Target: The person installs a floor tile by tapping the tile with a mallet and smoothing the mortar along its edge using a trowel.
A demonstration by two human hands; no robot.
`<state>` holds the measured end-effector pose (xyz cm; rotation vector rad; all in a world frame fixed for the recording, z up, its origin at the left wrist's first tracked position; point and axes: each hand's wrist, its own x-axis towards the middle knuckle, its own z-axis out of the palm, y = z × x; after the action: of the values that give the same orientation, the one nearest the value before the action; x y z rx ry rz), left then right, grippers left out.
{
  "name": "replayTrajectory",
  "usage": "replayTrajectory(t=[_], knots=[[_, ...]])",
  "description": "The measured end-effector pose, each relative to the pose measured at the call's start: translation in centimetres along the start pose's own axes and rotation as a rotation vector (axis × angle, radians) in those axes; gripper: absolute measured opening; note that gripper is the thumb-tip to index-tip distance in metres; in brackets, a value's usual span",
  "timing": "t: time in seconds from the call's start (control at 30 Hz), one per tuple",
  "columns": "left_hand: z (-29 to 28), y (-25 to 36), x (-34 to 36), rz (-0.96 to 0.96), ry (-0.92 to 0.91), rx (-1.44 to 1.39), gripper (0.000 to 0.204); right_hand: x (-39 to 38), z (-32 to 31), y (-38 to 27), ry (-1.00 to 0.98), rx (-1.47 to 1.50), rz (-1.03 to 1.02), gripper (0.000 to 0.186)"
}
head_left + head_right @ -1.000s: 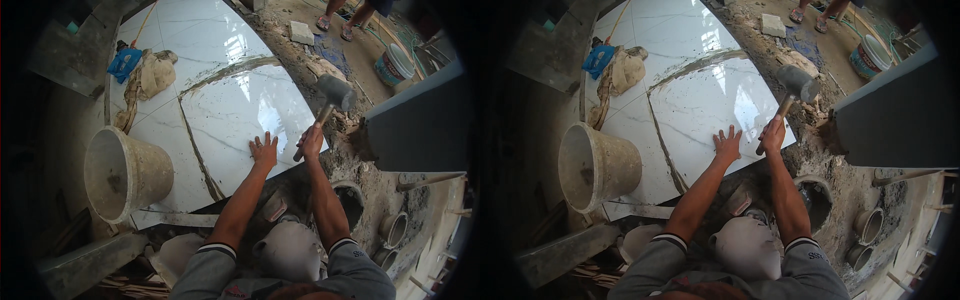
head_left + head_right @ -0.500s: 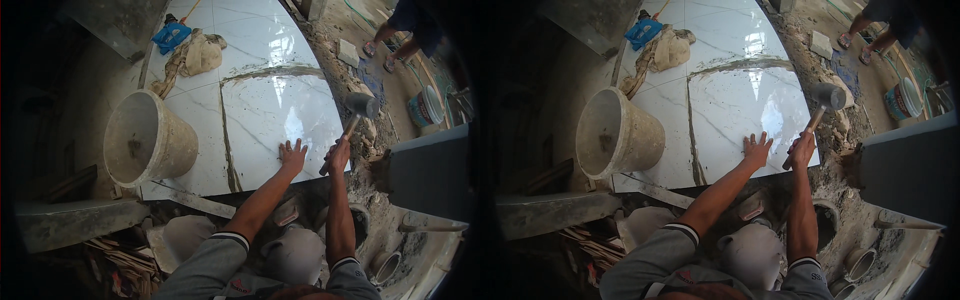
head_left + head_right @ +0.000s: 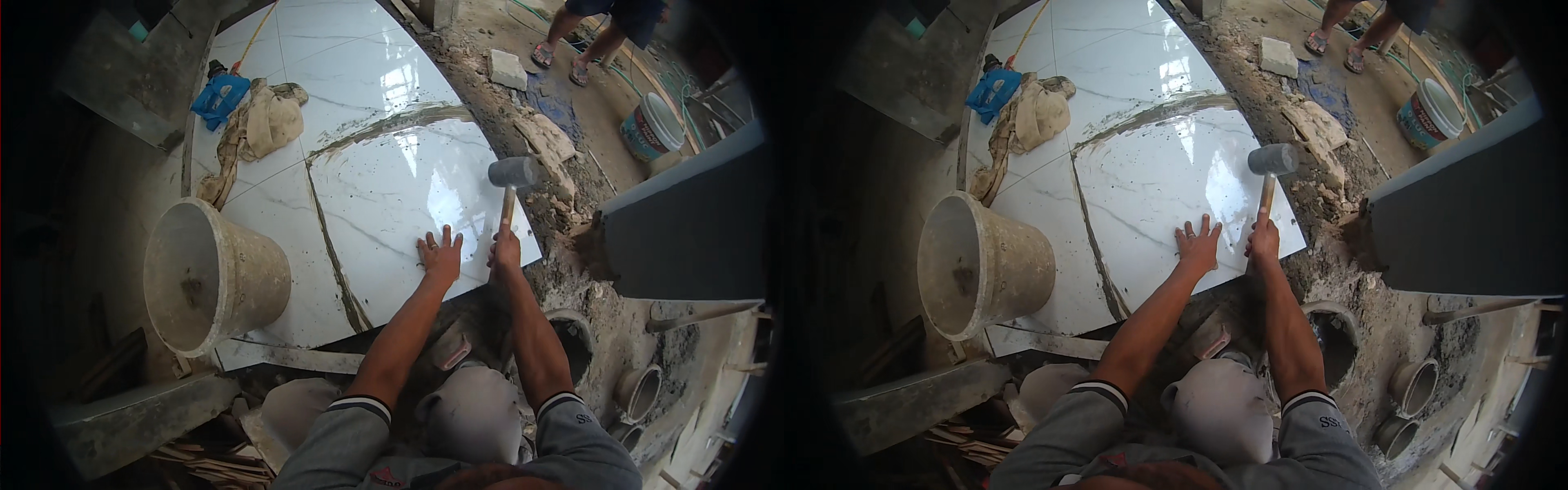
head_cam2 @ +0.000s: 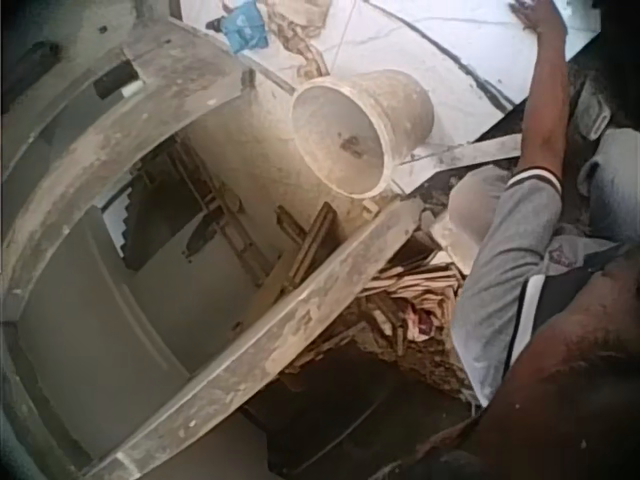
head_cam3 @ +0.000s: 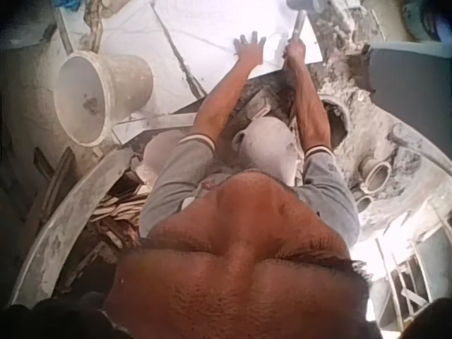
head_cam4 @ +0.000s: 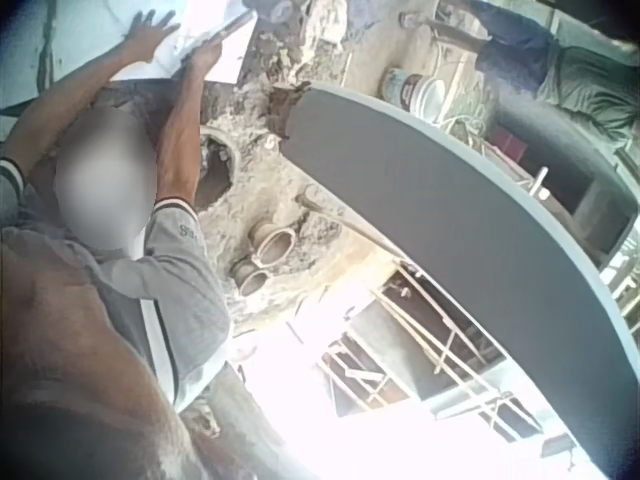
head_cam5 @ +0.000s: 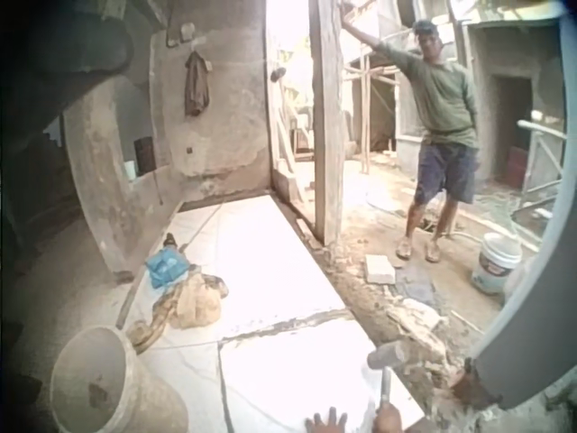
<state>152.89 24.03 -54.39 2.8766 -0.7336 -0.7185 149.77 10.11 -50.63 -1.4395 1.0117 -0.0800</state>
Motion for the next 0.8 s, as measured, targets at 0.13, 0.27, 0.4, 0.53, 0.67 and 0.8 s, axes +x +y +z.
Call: replayTrajectory(t=[0.13,0.27,0.4,0.53,0.67,0.8], knots=[[0.4,0.2,-0.5,-0.006,-0.025,0.021,0.097,-0.6,-0.4,-0.3,0.122,0.289,-0.372,0.052],[-1.1,1.1,-0.4,0.021,-0.04,0.004,0.085,1.0,-2.3,1.9,-0.038,-0.01,0.162,0.053],[-0.8,0.0,-0.2,0.012,0.003,-0.022,0.074,-2.3,0.3,-3.0,0.143,0.284,-0.222,0.053],[-0.6,0.5,-0.3,0.0,-0.029,0.013,0.097,-1.1,-0.2,1.7,-0.044,-0.016,0.173,0.05],[-0.5,-0.2,-0.2,-0.024,-0.051,0.028,0.098,-3.6,1.0,-3.0,0.064,0.353,-0.101,0.055],[-1.1,0.6,-0.4,0.011,-0.024,-0.004,0.099,-0.8,-1.4,0.6,-0.029,-0.155,0.062,0.055]])
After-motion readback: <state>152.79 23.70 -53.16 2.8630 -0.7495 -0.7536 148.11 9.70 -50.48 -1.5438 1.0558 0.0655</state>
